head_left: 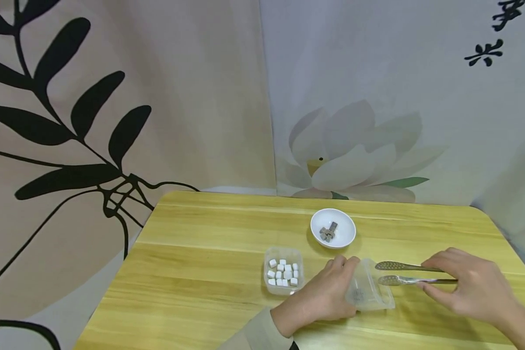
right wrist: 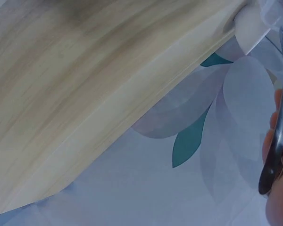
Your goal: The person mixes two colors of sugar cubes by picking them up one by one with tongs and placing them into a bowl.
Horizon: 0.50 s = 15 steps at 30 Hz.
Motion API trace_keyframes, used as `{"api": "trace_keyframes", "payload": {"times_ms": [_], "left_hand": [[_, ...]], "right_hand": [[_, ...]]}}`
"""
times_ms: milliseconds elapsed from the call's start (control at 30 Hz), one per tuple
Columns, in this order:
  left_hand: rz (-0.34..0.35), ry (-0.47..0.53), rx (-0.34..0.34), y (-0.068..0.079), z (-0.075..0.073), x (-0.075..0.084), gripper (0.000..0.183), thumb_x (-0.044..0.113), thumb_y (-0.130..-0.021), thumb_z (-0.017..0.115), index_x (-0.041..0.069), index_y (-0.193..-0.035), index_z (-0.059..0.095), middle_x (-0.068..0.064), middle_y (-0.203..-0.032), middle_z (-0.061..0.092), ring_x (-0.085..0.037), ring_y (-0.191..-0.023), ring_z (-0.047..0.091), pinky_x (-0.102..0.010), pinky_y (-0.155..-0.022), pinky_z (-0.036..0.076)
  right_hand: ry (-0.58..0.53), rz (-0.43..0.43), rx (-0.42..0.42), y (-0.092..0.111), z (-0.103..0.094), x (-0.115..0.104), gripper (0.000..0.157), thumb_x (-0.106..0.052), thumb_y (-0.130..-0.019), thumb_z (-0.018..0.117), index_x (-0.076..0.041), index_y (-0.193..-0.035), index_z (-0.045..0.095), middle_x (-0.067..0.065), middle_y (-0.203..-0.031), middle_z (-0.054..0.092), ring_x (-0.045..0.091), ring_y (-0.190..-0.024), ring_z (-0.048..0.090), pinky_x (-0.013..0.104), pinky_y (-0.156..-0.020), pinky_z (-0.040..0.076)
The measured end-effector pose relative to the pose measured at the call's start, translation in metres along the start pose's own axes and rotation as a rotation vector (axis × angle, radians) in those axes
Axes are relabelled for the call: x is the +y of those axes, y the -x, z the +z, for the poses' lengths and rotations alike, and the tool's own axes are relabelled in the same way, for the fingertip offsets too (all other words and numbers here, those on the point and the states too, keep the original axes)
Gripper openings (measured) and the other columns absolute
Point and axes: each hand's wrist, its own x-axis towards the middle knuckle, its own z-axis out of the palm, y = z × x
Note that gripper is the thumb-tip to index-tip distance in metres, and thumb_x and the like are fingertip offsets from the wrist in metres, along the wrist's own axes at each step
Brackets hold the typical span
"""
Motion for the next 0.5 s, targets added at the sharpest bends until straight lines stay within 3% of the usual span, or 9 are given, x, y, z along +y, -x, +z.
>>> {"api": "trace_keyframes", "payload": {"times_ms": [133, 200, 333, 433, 500], "left_hand": [[0.008, -0.001, 0.001, 0.003, 0.0, 0.0, 0.103, 0.021, -0.069, 0.095, 0.017, -0.154, 0.037, 0.006, -0.117, 0.048, -0.005, -0.104, 0.047, -0.015, -0.085, 0.047], [0.012, 0.0, 0.001, 0.004, 0.0, 0.0, 0.104, 0.021, -0.069, 0.095, 0.017, -0.155, 0.036, 0.006, -0.117, 0.048, -0.005, -0.104, 0.047, -0.015, -0.086, 0.047], [0.015, -0.003, 0.001, 0.007, 0.0, 0.0, 0.105, 0.021, -0.069, 0.095, 0.017, -0.156, 0.036, 0.006, -0.118, 0.048, -0.005, -0.105, 0.047, -0.015, -0.086, 0.047], [0.017, -0.009, 0.0, 0.009, 0.0, 0.0, 0.104, 0.022, -0.07, 0.095, 0.017, -0.156, 0.036, 0.006, -0.117, 0.047, -0.005, -0.105, 0.047, -0.014, -0.086, 0.046], [0.017, -0.008, -0.002, 0.011, 0.0, 0.0, 0.104, 0.022, -0.07, 0.094, 0.017, -0.155, 0.036, 0.006, -0.117, 0.047, -0.005, -0.104, 0.047, -0.014, -0.085, 0.046]], "right_hand": [[-0.026, -0.039, -0.024, -0.001, 0.004, -0.007, 0.053, -0.072, -0.095, 0.054, -0.025, -0.084, 0.076, -0.018, -0.083, 0.068, 0.006, -0.068, 0.065, 0.02, -0.053, 0.05], [-0.048, -0.054, -0.045, -0.001, 0.005, -0.011, 0.046, -0.068, -0.092, 0.063, -0.025, -0.085, 0.076, -0.019, -0.084, 0.067, 0.005, -0.069, 0.065, 0.019, -0.054, 0.05], [-0.074, -0.064, -0.097, -0.001, 0.009, -0.019, 0.029, -0.05, -0.073, 0.088, -0.026, -0.087, 0.076, -0.019, -0.086, 0.067, 0.003, -0.073, 0.063, 0.02, -0.056, 0.05], [-0.081, -0.062, -0.128, -0.002, 0.011, -0.025, 0.034, -0.039, -0.06, 0.093, -0.026, -0.087, 0.076, -0.02, -0.086, 0.066, 0.002, -0.073, 0.061, 0.02, -0.056, 0.049], [-0.088, -0.06, -0.143, -0.002, 0.013, -0.029, 0.035, -0.036, -0.058, 0.094, -0.027, -0.086, 0.075, -0.022, -0.086, 0.064, 0.0, -0.073, 0.059, 0.019, -0.056, 0.048]]}}
